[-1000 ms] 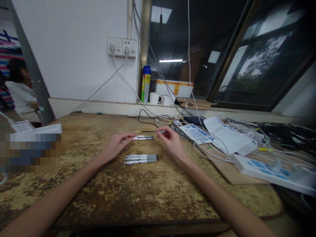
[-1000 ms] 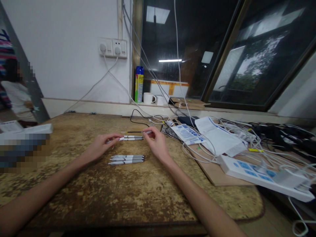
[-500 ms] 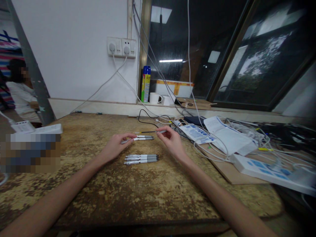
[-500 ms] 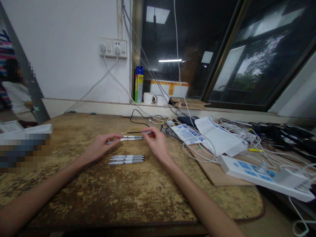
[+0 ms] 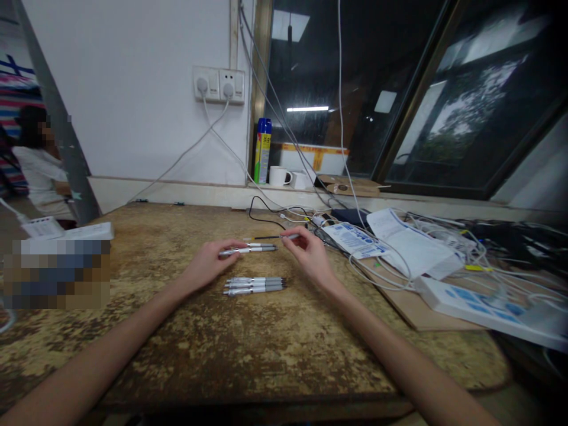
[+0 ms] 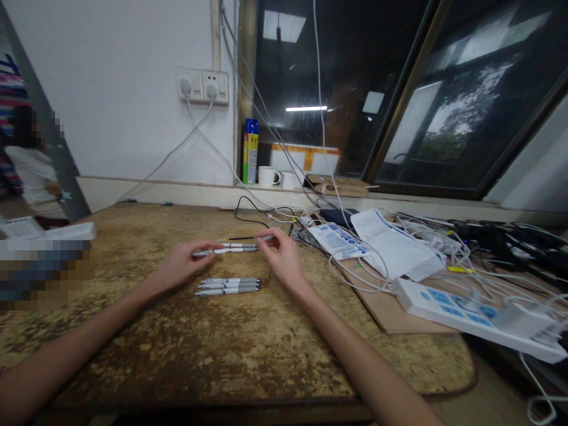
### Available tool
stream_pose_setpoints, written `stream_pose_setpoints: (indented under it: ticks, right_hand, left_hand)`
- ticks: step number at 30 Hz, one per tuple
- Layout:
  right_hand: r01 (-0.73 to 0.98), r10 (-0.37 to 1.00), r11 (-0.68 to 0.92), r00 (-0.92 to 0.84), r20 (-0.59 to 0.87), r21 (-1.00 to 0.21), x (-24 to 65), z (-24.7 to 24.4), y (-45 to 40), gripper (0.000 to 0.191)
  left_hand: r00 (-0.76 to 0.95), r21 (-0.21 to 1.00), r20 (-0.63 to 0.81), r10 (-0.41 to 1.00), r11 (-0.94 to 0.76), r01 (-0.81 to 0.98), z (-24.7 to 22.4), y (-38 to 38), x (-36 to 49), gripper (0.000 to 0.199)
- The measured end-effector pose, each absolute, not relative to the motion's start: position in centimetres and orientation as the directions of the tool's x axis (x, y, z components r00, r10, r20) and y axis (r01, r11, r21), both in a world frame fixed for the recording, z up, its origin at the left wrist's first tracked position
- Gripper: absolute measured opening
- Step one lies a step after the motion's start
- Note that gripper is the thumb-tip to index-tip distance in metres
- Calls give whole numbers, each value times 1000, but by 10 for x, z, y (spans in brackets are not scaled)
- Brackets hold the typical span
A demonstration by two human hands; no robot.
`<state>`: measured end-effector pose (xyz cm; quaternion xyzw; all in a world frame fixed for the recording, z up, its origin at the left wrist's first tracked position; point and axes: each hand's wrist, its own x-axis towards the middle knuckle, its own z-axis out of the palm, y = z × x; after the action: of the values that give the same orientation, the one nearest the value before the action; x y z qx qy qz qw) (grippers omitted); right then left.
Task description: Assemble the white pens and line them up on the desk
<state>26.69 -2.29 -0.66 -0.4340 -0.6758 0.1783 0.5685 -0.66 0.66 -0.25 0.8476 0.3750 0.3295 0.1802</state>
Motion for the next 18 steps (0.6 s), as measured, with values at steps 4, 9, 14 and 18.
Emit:
stream_pose_setpoints:
  ticks: [4, 9, 14, 18]
  right_hand:
    - [385, 789, 560, 21, 614, -733, 267, -7, -22, 20]
    - [390, 793, 554, 24, 609, -736, 268, -7, -21, 20]
    - [396, 798, 544, 28, 602, -740, 267, -6, -23, 22]
    - [390, 800, 544, 27, 600, -743, 267, -5, -23, 21]
  left_hand:
    - [501, 532, 443, 744, -667, 521, -4, 9, -7, 35]
    - [495, 545, 445, 746, -664, 511, -2, 8, -6, 36]
    - [471, 565, 459, 753, -657, 499, 0, 9, -7, 33]
    - [471, 561, 472, 745, -666, 491, -3, 11, -8, 31]
